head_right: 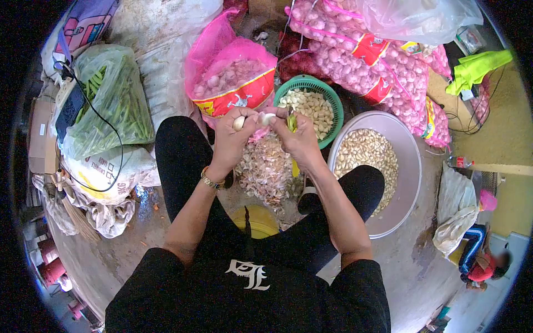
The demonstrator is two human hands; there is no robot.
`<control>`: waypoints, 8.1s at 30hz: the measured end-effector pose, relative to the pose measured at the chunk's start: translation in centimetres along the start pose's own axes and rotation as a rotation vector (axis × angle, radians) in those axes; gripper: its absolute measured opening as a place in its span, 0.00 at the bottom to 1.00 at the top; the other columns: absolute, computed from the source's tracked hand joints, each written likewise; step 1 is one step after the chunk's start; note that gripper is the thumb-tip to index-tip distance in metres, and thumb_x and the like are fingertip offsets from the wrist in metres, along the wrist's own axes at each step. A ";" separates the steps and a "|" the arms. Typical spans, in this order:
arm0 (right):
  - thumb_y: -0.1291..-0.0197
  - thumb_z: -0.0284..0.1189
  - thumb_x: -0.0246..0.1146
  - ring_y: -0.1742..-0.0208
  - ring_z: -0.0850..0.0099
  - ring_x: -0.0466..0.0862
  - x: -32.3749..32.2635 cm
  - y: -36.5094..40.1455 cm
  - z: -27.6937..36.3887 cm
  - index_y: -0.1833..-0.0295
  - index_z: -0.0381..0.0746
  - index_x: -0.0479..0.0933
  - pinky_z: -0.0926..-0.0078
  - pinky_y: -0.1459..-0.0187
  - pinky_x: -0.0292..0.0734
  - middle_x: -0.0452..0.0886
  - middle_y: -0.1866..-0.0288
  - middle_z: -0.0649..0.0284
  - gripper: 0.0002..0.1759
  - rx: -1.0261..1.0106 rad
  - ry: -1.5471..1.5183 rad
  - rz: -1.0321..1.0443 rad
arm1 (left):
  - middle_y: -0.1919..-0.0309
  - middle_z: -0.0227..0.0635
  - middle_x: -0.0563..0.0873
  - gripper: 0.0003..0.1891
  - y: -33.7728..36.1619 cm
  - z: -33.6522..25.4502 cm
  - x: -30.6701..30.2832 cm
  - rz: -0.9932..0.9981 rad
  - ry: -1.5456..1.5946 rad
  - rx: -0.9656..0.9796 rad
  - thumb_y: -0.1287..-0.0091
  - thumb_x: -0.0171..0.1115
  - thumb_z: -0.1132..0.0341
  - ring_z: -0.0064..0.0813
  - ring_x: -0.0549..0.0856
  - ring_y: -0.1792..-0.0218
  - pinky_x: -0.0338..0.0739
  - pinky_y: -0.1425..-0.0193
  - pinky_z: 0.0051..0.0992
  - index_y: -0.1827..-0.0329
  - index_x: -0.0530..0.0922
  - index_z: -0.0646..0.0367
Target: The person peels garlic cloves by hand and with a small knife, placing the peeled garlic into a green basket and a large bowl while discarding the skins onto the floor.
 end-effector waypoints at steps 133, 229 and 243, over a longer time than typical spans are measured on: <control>0.26 0.49 0.48 0.76 0.83 0.64 -2.1 -0.3 -1.0 0.64 0.41 0.69 0.82 0.74 0.63 0.68 0.73 0.73 0.22 0.115 0.134 0.151 | 0.60 0.32 0.87 0.16 -0.4 0.1 -0.9 0.127 0.490 -0.472 0.32 0.64 0.62 0.11 0.81 0.74 0.75 0.75 0.11 0.46 0.79 0.61; 0.38 0.41 0.63 0.74 0.47 0.79 -1.6 1.0 0.9 0.62 0.36 0.73 0.54 0.72 0.72 0.75 0.80 0.48 0.17 -0.504 0.875 0.237 | 0.64 0.34 0.85 0.15 -0.7 -1.9 -1.6 0.110 0.521 -0.339 0.29 0.61 0.60 0.12 0.79 0.79 0.73 0.78 0.12 0.44 0.75 0.57; 0.42 0.44 0.69 0.76 0.52 0.80 -1.5 0.4 1.1 0.66 0.37 0.76 0.60 0.72 0.74 0.76 0.81 0.51 0.19 -0.508 1.004 0.058 | 0.64 0.32 0.85 0.16 -0.5 -1.2 -1.9 0.074 0.654 -0.357 0.30 0.62 0.60 0.11 0.79 0.78 0.75 0.80 0.11 0.43 0.76 0.56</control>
Point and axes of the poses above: each hand's wrist, its own y-axis away from the middle knuckle, its own x-axis out of the palm, z = x × y, the point moved 1 cm from there along -y, towards the middle knuckle
